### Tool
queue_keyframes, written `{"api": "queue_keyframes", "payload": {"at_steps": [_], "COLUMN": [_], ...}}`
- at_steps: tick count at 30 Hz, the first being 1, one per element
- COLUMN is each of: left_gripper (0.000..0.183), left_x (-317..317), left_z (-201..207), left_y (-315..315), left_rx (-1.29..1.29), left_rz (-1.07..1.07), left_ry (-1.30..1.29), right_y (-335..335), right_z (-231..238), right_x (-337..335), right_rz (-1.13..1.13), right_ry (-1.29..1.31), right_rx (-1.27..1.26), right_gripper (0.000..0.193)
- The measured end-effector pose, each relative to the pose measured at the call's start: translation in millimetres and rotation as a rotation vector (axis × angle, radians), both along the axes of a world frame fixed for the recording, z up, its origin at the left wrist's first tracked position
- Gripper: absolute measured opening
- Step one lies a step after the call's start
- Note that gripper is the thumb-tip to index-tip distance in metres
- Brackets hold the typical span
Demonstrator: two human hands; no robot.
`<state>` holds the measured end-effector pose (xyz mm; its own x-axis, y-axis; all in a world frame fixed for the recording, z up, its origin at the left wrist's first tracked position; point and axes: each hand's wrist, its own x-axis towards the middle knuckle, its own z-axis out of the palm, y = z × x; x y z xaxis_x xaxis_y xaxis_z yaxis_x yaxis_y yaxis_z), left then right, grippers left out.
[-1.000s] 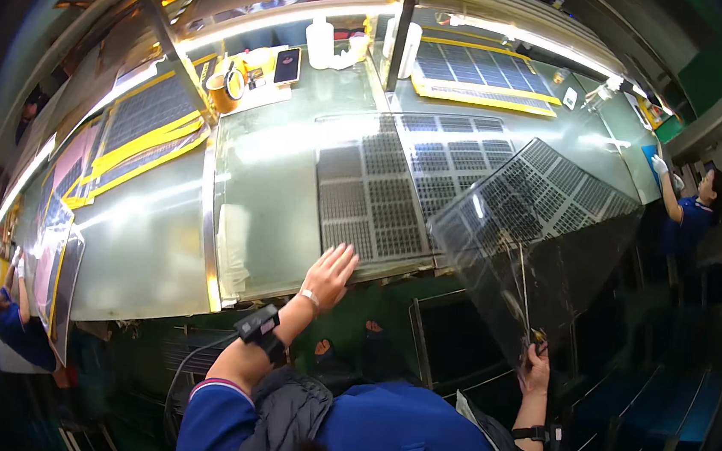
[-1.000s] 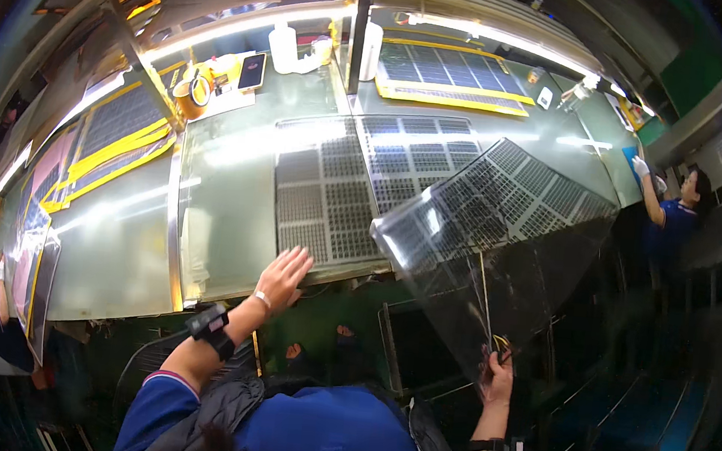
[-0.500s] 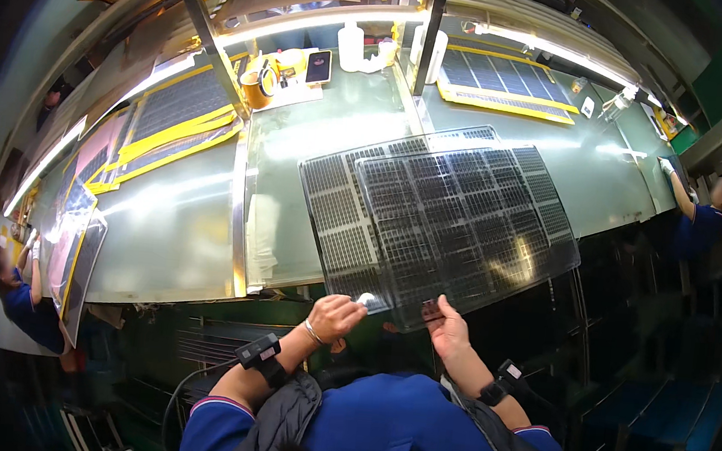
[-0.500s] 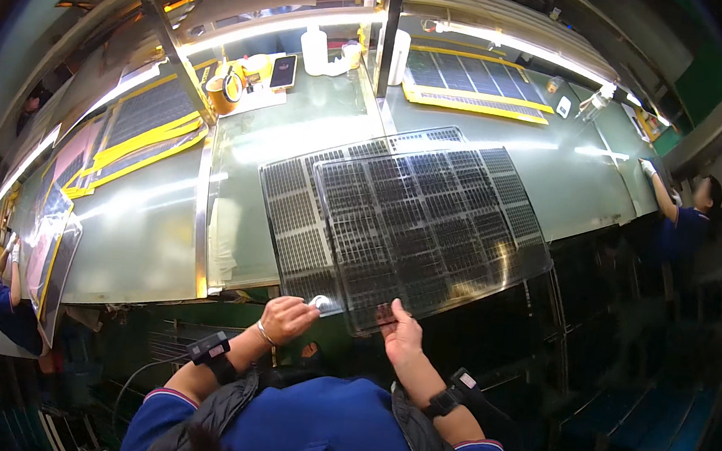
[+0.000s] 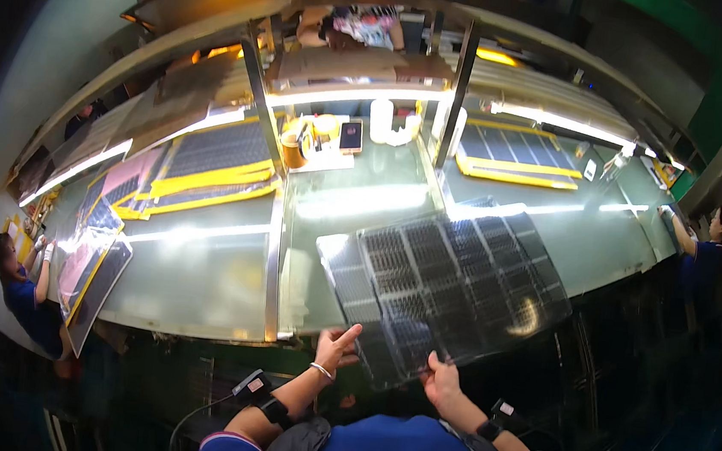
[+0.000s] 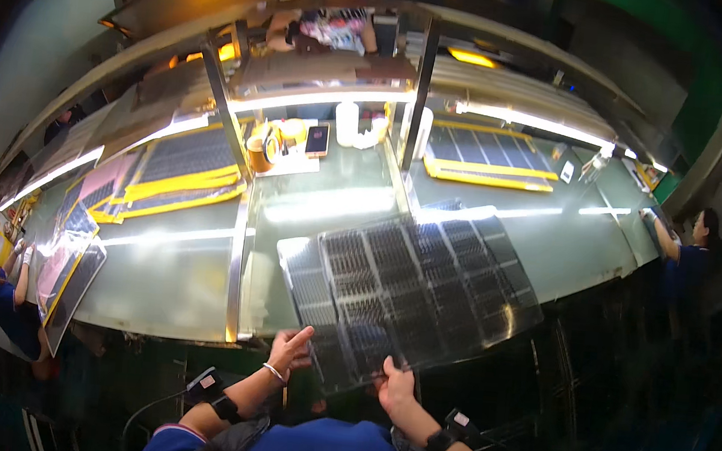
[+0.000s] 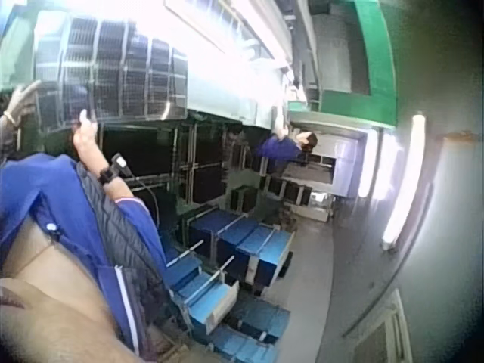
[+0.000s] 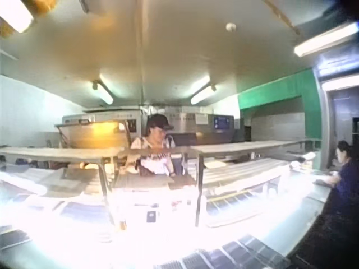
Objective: Inspecting and sorting flexible solar panel cell sheets on an industrial workbench.
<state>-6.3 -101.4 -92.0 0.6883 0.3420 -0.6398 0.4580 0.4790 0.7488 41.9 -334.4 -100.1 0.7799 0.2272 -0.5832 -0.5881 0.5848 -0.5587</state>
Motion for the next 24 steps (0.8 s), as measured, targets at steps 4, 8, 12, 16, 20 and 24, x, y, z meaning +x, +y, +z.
{"api": "queue_keyframes", "payload": {"at_steps": [4, 8, 12, 16, 20, 24], "left_gripper": [0.035, 0.030, 0.018, 0.017, 0.014, 0.007], "left_x": [12, -6, -55, -89, -85, -51], "left_z": [29, 10, 32, 13, 2, 2], "left_y": [-2, 16, 31, 27, 5, -19], "left_rx": [-0.250, -0.020, -0.058, -0.130, -0.375, -0.525], "left_rz": [0.000, -0.006, 0.209, 0.410, 0.580, 0.666], "left_ry": [-0.077, -0.030, -0.162, -0.137, -0.062, -0.024], "right_y": [-1, 8, 31, 54, 56, 43], "right_z": [2, -10, 19, 12, -11, 18], "right_x": [-30, -42, -41, -30, 0, 10], "right_rz": [0.141, 0.331, 0.551, 0.538, 0.510, 0.518], "right_ry": [0.122, 0.183, 0.118, -0.078, -0.086, -0.009], "right_rx": [0.005, -0.056, -0.145, -0.128, -0.174, -0.228], "right_gripper": [0.012, 0.007, 0.012, 0.015, 0.014, 0.015]}}
